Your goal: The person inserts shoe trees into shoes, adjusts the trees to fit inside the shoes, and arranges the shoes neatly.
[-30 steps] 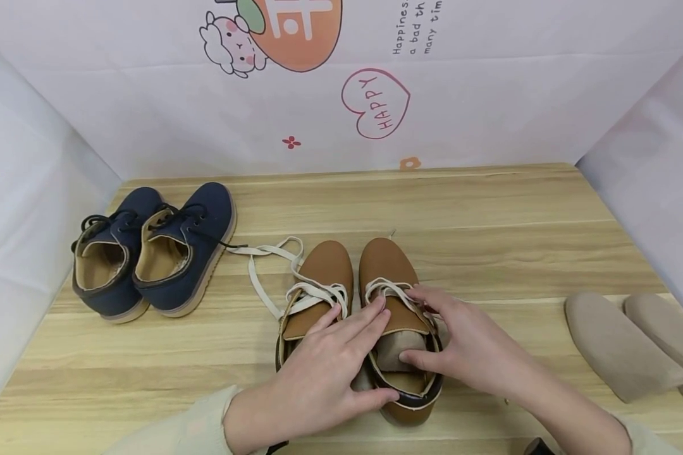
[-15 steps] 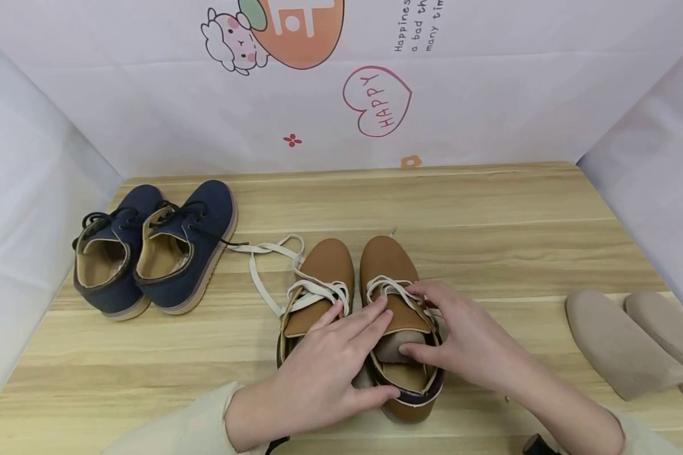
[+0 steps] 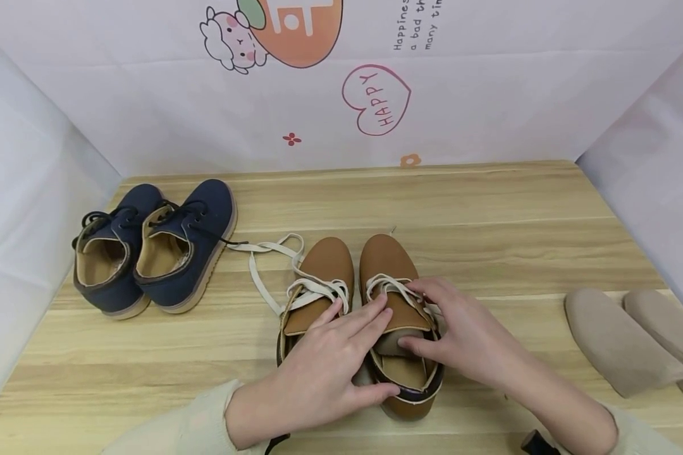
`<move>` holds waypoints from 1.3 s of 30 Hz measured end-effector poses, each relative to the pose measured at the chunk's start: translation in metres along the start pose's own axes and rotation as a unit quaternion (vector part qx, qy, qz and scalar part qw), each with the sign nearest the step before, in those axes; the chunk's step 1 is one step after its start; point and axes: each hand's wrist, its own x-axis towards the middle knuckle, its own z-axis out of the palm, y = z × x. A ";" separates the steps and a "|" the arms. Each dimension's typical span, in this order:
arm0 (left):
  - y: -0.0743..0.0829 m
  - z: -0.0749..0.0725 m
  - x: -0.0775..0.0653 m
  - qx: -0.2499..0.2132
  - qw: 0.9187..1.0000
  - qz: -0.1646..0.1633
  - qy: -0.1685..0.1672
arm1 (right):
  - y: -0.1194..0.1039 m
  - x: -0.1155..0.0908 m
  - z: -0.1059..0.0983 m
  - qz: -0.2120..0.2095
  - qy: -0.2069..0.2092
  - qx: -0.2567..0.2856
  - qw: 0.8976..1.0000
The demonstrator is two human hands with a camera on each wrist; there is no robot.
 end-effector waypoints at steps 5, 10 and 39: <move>0.000 0.000 0.000 0.001 1.000 0.000 0.000 | 0.001 0.001 0.001 -0.013 0.017 -0.012 1.000; 0.000 -0.001 0.001 0.002 1.000 -0.002 -0.012 | 0.004 0.002 0.004 -0.019 0.022 -0.016 0.999; 0.000 -0.003 0.001 0.012 1.000 0.002 -0.019 | 0.005 -0.002 0.004 -0.045 0.044 -0.035 0.997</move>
